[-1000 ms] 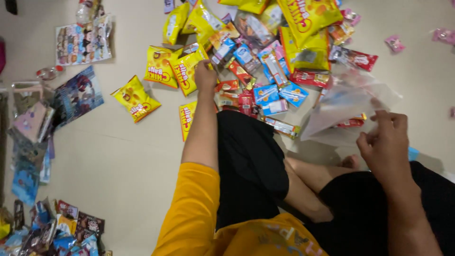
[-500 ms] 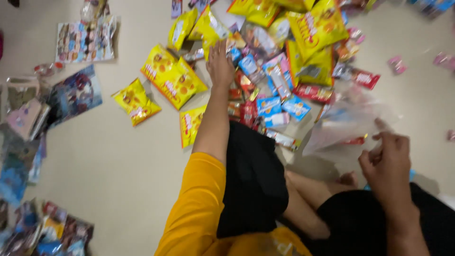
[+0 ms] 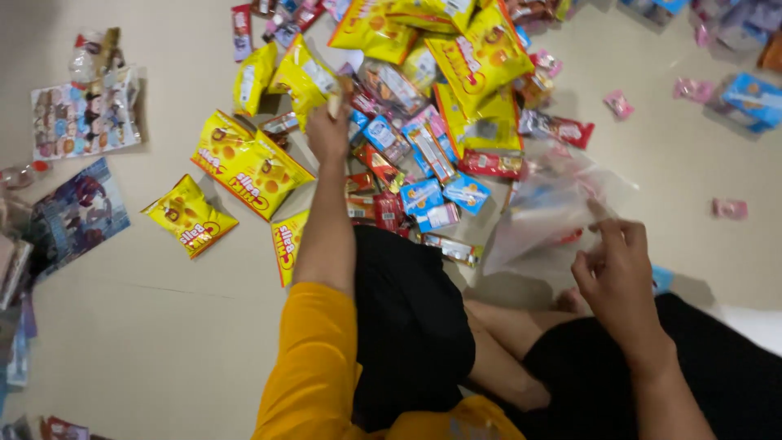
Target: Bagging various snack packets from a pile on the floor into a clear plastic bag
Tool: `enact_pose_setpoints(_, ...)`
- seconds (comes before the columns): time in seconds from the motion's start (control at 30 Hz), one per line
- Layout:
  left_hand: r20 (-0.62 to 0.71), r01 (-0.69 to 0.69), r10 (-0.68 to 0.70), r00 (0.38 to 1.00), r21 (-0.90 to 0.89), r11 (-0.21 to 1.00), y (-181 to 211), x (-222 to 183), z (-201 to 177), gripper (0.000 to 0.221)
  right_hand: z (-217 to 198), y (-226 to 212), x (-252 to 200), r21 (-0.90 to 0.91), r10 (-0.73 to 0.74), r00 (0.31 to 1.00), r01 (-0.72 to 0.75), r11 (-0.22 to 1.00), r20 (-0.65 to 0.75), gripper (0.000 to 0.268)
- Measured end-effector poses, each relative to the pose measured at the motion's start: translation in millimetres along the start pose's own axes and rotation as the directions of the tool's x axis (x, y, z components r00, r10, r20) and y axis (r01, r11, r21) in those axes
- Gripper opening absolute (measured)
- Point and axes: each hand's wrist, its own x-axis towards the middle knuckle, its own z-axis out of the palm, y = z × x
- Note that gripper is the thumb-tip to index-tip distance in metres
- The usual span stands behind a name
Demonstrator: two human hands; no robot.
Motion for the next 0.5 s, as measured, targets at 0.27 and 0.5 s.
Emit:
enact_pose_setpoints(0.27,0.462,-0.073,0.515,0.722,-0.689,0.721,31,-229,41,0.043,8,11,1,-0.021,-0.145,0.983,0.143,0.989,-0.117,0.073)
enact_pose_setpoints(0.5,0.536,-0.788,0.755,0.379,-0.241,0.566,139,-337,-26,0.064,13,43,-9,0.016,-0.082,0.993,0.083,0.996,-0.080,0.091)
